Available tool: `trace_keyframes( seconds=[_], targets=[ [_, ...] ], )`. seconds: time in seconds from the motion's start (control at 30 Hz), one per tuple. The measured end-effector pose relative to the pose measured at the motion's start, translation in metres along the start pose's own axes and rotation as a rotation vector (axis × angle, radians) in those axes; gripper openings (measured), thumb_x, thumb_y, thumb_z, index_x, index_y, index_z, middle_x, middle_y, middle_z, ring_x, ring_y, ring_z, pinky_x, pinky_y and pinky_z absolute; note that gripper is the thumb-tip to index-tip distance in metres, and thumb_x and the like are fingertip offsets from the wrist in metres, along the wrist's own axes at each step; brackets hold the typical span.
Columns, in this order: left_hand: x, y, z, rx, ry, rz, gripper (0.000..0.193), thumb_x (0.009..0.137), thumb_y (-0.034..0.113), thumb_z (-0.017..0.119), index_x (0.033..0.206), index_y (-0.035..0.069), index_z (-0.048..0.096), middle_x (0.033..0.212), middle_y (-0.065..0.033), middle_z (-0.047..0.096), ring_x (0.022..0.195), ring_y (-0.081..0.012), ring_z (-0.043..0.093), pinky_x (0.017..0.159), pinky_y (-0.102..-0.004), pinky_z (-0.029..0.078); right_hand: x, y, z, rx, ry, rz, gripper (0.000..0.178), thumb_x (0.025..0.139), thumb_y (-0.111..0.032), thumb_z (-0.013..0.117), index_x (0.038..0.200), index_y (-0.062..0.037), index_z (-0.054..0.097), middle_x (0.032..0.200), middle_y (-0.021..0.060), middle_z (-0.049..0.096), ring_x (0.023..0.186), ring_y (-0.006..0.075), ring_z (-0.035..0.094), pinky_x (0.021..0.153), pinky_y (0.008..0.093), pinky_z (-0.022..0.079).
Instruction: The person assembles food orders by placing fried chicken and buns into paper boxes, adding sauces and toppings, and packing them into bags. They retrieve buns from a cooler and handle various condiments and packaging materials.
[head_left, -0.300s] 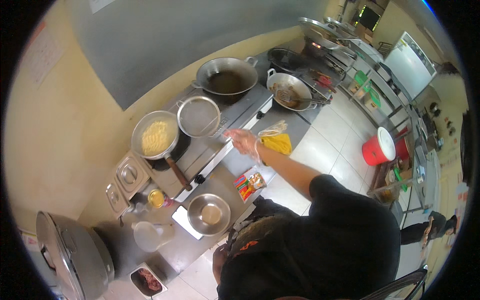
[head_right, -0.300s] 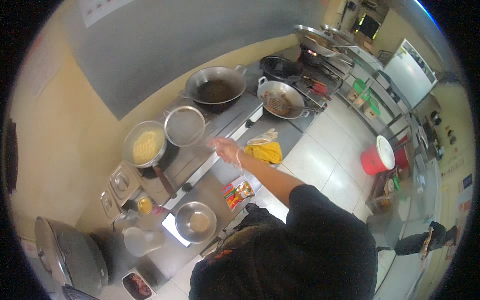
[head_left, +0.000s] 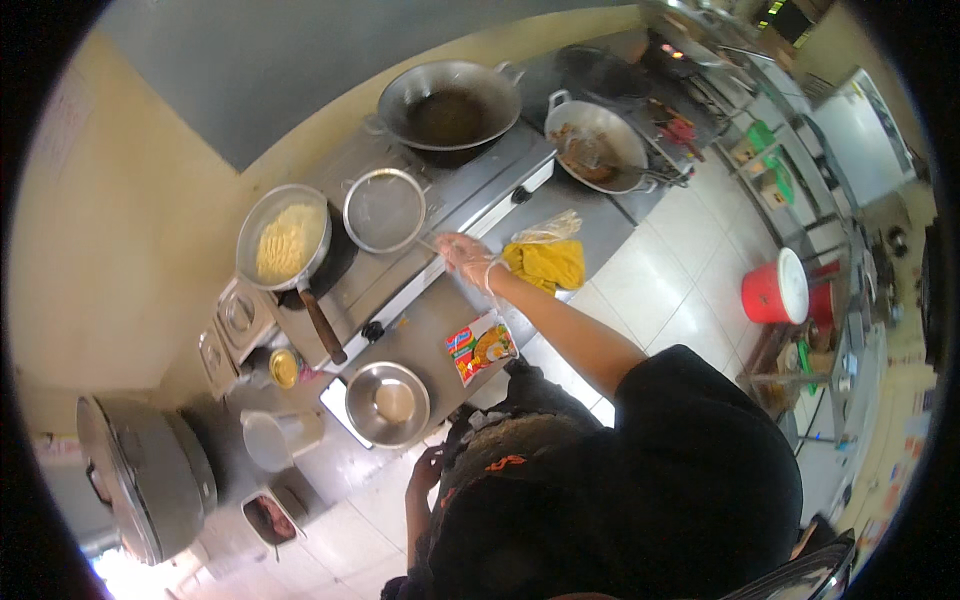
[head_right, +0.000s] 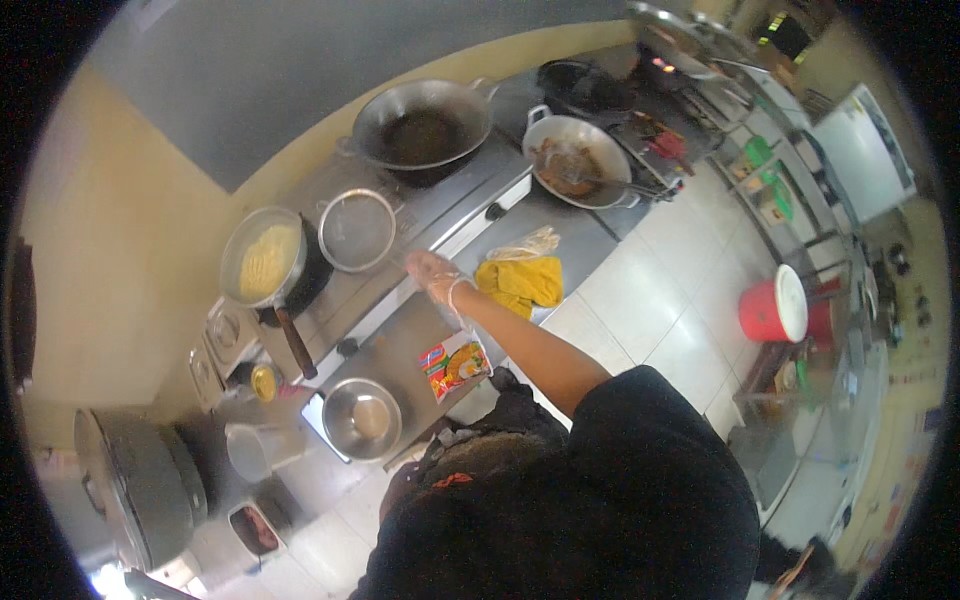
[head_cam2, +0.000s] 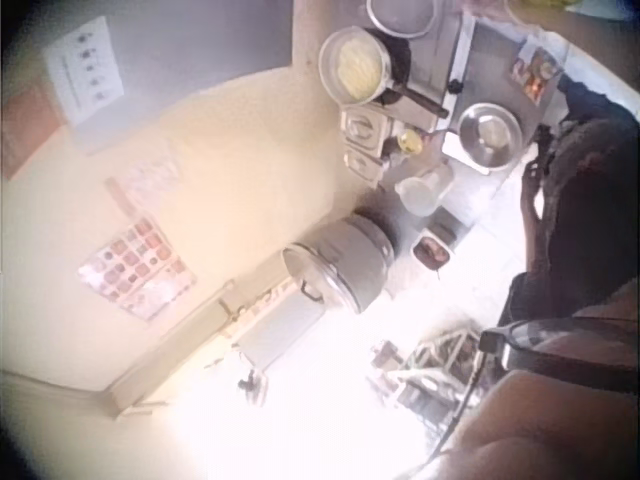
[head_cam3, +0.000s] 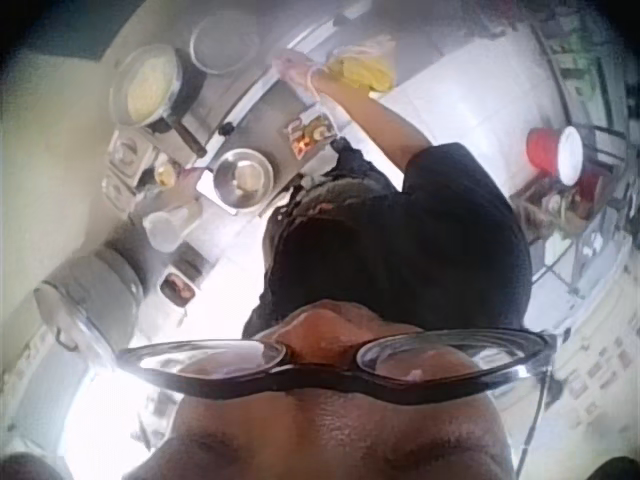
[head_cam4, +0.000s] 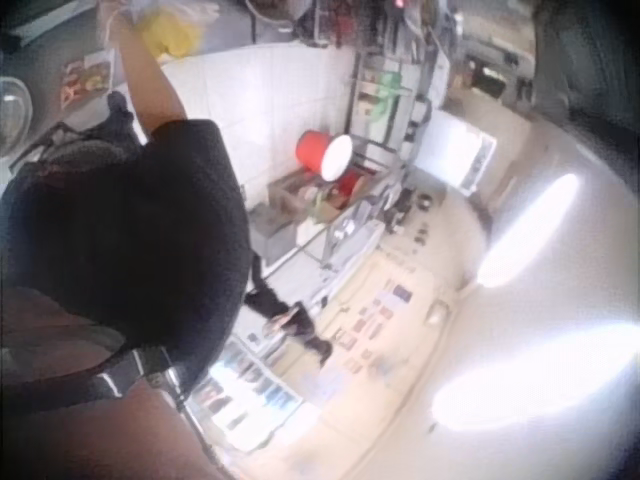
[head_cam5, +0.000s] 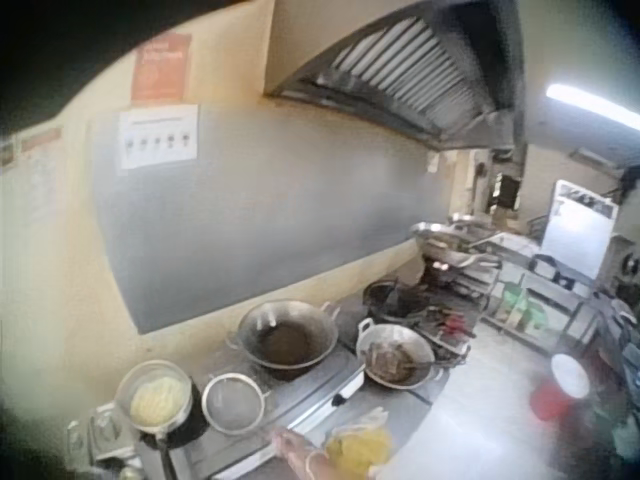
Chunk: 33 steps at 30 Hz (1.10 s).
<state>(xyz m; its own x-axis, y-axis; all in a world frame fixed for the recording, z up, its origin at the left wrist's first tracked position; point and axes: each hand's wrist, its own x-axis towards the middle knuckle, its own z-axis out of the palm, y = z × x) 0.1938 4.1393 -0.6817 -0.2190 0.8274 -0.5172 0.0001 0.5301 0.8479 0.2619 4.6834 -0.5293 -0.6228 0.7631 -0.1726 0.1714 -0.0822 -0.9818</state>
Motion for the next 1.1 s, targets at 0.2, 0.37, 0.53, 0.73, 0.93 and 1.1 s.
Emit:
trace_keyframes(
  seconds=[0.2, 0.37, 0.53, 0.73, 0.93, 1.1],
  targets=[
    [0.015, 0.25, 0.057, 0.599, -0.046, -0.098, 0.024, 0.097, 0.027, 0.064, 0.111, 0.01, 0.073, 0.11, -0.0217, 0.073, 0.102, -0.0409, 0.07, 0.088, -0.0513, 0.055, -0.017, -0.029, -0.012, -0.384, -0.007, -0.266, 0.066, 0.089, -0.018, 0.075, 0.149, -0.0114, 0.05, 0.13, 0.0172, 0.058, 0.107, 0.027, 0.061, 0.097, 0.0385, 0.052],
    [0.112, 0.339, 0.109, 0.735, 0.386, 0.248, 0.099, 0.059, 0.023, 0.096, 0.148, 0.018, 0.053, 0.156, -0.0155, 0.044, 0.142, -0.0423, 0.044, 0.112, -0.0605, 0.04, -0.019, -0.015, -0.015, -0.656, 0.052, -0.653, 0.051, 0.095, -0.003, 0.061, 0.145, -0.0117, 0.055, 0.135, 0.0199, 0.053, 0.121, 0.035, 0.058, 0.106, 0.0444, 0.048],
    [0.17, 0.308, 0.13, 1.024, 0.459, 0.09, 0.117, 0.055, 0.036, 0.1, 0.155, 0.019, 0.042, 0.155, -0.012, 0.04, 0.142, -0.04, 0.042, 0.112, -0.07, 0.037, -0.022, -0.018, -0.022, -0.66, -0.023, -0.632, 0.051, 0.095, 0.002, 0.06, 0.145, -0.0069, 0.053, 0.144, 0.0236, 0.048, 0.132, 0.0431, 0.049, 0.117, 0.049, 0.038],
    [0.145, 0.293, 0.133, 0.639, 0.545, 0.106, 0.091, 0.065, 0.018, 0.092, 0.146, 0.014, 0.053, 0.139, -0.0156, 0.054, 0.134, -0.0406, 0.05, 0.109, -0.0536, 0.046, -0.032, -0.04, -0.036, -0.797, -0.145, -0.597, 0.059, 0.093, -0.002, 0.066, 0.15, -0.0098, 0.051, 0.154, 0.0188, 0.044, 0.144, 0.0397, 0.042, 0.122, 0.0482, 0.035],
    [0.12, 0.277, 0.132, 0.288, 0.75, 0.277, 0.075, 0.065, 0.006, 0.087, 0.135, 0.007, 0.06, 0.13, -0.0185, 0.058, 0.124, -0.0421, 0.055, 0.107, -0.0478, 0.047, -0.057, -0.062, -0.059, -0.825, -0.095, -0.657, 0.06, 0.093, -0.011, 0.07, 0.15, -0.012, 0.051, 0.158, 0.0178, 0.042, 0.147, 0.0383, 0.04, 0.124, 0.0488, 0.033],
    [0.107, 0.286, 0.125, 0.131, 0.85, 0.404, 0.071, 0.062, -0.007, 0.081, 0.129, 0.005, 0.058, 0.12, -0.0148, 0.058, 0.117, -0.0362, 0.058, 0.1, -0.0426, 0.05, -0.075, -0.04, -0.084, -0.747, -0.04, -0.724, 0.05, 0.097, -0.02, 0.071, 0.145, -0.0136, 0.058, 0.153, 0.0168, 0.047, 0.143, 0.0362, 0.045, 0.122, 0.0488, 0.035]
  ],
)
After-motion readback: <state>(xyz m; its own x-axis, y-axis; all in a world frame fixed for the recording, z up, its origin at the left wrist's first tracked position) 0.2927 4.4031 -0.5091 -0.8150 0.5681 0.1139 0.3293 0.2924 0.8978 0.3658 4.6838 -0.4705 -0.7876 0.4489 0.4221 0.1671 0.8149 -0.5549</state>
